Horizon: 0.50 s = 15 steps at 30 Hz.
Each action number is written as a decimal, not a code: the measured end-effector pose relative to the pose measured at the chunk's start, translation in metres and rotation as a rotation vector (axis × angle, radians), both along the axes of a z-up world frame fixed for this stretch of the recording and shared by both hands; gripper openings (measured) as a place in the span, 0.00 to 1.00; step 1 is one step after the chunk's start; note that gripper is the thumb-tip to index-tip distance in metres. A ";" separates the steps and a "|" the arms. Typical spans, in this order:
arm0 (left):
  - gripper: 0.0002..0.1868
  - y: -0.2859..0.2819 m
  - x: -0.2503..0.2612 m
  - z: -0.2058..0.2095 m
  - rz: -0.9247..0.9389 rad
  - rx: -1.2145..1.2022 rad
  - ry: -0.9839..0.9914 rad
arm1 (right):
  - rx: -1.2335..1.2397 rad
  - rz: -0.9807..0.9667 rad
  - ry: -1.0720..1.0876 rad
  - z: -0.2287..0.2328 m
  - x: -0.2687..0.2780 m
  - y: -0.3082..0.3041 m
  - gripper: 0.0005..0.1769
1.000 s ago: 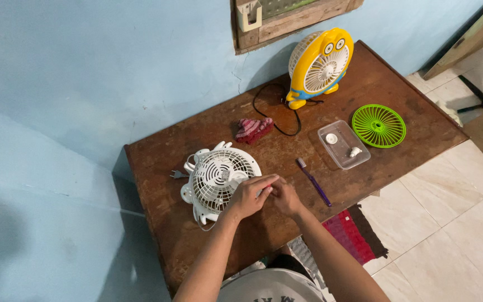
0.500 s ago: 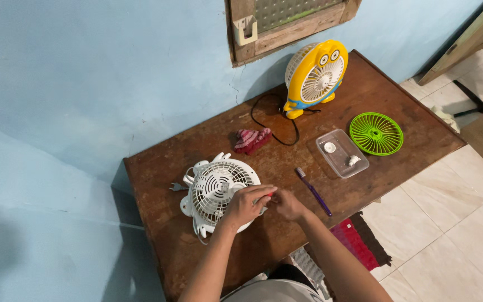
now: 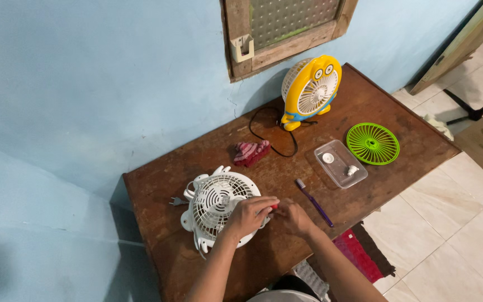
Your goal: The person uses a screwdriver to loosen and tighten screws on the front grille of a small white fan. They repeatedly adjust the grille and rotate the fan to access different screws, working on the same unit throughout the clip.
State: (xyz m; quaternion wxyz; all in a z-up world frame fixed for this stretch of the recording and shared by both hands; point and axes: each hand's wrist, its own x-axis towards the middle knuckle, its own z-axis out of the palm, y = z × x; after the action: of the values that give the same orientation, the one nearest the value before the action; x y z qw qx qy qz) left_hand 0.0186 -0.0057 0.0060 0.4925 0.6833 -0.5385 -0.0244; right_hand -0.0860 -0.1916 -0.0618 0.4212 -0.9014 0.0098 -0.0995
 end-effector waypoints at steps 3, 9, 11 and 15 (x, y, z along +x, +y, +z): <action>0.12 -0.002 0.000 -0.004 0.054 0.031 0.017 | -0.016 -0.011 -0.020 0.002 0.000 0.004 0.16; 0.14 -0.005 -0.008 0.000 0.278 0.165 0.005 | -0.024 -0.219 0.017 0.007 0.004 0.021 0.15; 0.14 -0.003 -0.007 0.003 0.225 0.060 -0.039 | -0.048 -0.144 -0.016 0.009 0.005 0.015 0.15; 0.13 0.000 -0.005 0.002 0.107 -0.101 -0.112 | -0.036 -0.041 0.076 0.014 0.009 0.003 0.17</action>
State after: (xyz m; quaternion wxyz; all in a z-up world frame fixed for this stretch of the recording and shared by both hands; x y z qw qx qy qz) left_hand 0.0132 -0.0059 0.0083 0.4959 0.6857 -0.5286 0.0671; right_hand -0.0771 -0.1888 -0.0481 0.4022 -0.9116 0.0425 -0.0742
